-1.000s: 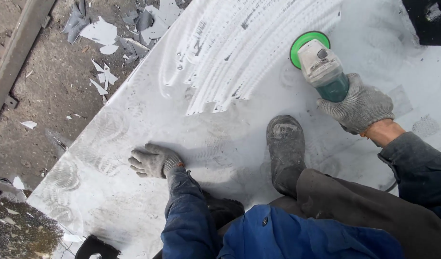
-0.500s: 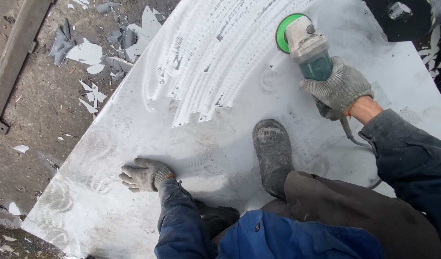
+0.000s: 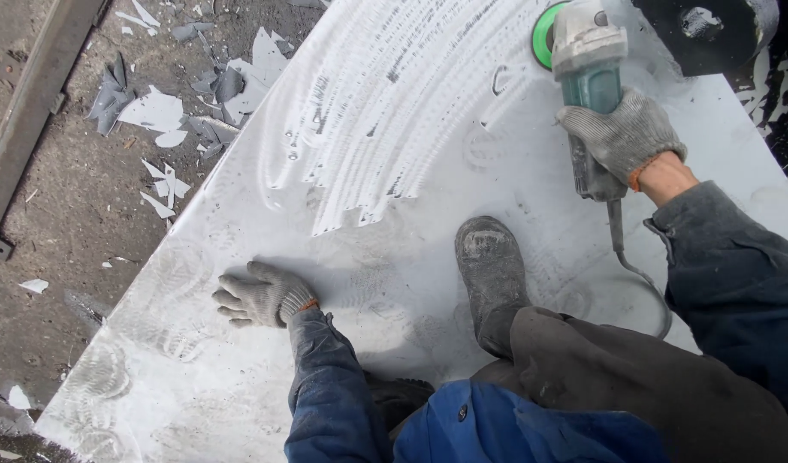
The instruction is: Use an angle grinder to remove a coating and polish the surface of a metal plate.
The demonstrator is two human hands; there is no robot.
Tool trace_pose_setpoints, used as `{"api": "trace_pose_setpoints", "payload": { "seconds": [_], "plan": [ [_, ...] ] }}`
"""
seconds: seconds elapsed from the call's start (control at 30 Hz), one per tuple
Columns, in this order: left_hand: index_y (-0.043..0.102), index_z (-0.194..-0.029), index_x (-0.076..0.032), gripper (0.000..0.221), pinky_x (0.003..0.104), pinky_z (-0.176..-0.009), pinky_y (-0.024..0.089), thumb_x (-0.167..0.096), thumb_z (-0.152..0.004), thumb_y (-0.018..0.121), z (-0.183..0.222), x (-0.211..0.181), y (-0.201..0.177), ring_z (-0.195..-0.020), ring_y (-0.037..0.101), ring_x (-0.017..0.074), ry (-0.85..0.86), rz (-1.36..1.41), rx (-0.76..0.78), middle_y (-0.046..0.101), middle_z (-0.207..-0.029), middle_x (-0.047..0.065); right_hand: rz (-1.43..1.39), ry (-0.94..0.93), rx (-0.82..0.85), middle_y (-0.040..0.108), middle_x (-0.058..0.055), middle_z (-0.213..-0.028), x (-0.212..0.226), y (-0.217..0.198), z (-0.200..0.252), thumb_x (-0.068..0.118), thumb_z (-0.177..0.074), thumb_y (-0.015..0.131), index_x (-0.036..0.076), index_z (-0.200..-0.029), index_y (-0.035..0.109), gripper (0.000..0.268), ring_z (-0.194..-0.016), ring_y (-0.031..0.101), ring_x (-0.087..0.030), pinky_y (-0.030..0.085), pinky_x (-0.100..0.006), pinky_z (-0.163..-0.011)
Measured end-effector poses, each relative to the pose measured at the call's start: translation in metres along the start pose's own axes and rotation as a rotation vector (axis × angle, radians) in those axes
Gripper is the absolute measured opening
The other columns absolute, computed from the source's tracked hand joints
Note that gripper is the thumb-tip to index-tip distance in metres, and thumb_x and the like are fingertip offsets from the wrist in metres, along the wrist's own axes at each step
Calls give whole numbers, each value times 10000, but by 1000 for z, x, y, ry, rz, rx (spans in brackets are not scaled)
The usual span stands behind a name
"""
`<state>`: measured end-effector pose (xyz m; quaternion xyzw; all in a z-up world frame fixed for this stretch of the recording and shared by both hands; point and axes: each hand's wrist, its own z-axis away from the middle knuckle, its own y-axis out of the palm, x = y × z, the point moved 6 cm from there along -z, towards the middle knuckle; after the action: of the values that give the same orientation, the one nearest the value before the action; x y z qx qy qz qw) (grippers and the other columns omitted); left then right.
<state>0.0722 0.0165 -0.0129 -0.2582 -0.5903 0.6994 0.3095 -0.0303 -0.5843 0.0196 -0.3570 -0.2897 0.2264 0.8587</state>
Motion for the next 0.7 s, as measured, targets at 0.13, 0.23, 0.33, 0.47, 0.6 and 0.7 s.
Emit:
{"api": "trace_pose_setpoints", "payload": {
  "seconds": [0.13, 0.23, 0.33, 0.47, 0.6, 0.7],
  "plan": [
    [367, -1560, -108, 741, 591, -1261, 90, -623, -1028, 347, -4, -12, 12, -1554, 174, 402, 34, 18, 27, 253, -1667, 188, 56, 13, -31, 659, -126, -674, -15, -4, -5, 597, -993, 724, -18, -987, 705, 615, -564, 681, -267, 574, -395, -570],
    [369, -1569, -92, 746, 588, -1272, 74, -621, -1043, 353, 1, -32, 18, -1570, 172, 407, 170, 47, -3, 245, -1678, 197, -43, 163, 4, 669, -98, -684, -56, -3, 31, 589, -959, 685, 8, -999, 709, 584, -567, 686, -248, 578, -389, -534],
    [364, -1577, -79, 740, 578, -1274, 61, -610, -1061, 355, 6, -53, 15, -1569, 159, 425, 248, 29, -4, 231, -1680, 221, 43, 244, 7, 663, -126, -671, -107, 3, 66, 576, -964, 697, -54, -1025, 674, 634, -526, 687, -272, 578, -392, -484],
    [363, -1571, -73, 729, 578, -1267, 57, -598, -1065, 364, 5, -56, 17, -1561, 141, 429, 241, -21, 12, 222, -1679, 234, -90, 286, -42, 674, -112, -741, -92, -16, 63, 567, -973, 676, -83, -1094, 645, 663, -546, 678, -221, 572, -354, -461],
    [373, -1569, -59, 741, 578, -1269, 55, -601, -1064, 390, 5, -53, 14, -1565, 140, 425, 245, 8, 15, 227, -1678, 241, -46, 265, 33, 671, -166, -751, -55, -26, 9, 600, -1011, 666, -101, -1105, 666, 707, -542, 669, -242, 568, -360, -476],
    [391, -1556, -56, 732, 583, -1260, 48, -590, -1056, 412, 11, -55, 3, -1558, 137, 437, 263, 33, 34, 235, -1671, 245, -98, 180, -28, 660, -144, -777, -24, -31, -17, 602, -1006, 690, -113, -1111, 620, 725, -541, 667, -219, 567, -349, -448]
  ]
}}
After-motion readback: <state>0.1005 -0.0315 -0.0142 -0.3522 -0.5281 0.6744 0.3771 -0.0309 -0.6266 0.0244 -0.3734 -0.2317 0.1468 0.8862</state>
